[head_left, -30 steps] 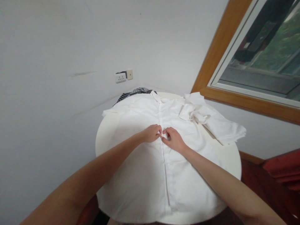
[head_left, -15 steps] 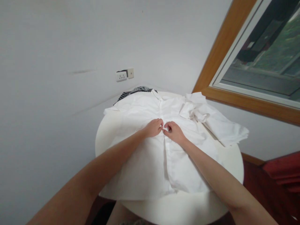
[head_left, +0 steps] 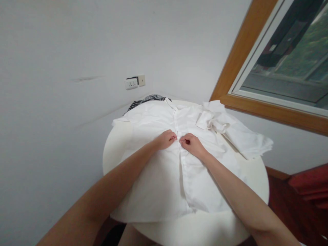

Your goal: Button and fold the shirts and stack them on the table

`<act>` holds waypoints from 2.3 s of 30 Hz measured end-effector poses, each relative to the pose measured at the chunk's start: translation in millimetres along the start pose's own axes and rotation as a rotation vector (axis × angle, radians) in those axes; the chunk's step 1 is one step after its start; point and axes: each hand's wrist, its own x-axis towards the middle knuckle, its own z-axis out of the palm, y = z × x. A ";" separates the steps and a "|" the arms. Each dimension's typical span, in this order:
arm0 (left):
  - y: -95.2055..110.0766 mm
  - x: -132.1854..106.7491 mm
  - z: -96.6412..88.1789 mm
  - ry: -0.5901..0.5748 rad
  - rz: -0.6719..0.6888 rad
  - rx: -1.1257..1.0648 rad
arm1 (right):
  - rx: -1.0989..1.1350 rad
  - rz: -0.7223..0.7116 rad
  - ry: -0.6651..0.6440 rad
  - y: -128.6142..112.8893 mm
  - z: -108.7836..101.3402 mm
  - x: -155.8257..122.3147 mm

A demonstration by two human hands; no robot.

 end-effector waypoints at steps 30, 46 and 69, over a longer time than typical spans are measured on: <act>40.3 -7.5 11.7 0.023 -0.180 0.312 | 0.703 0.452 -0.018 0.9 0.5 0.8; 26.7 -3.8 -3.1 -0.026 -0.376 -0.118 | 0.862 0.460 0.001 -3.7 8.6 -0.7; 16.8 -3.0 2.8 -0.021 -0.328 -0.206 | 1.034 0.492 -0.139 -2.9 -0.3 -1.3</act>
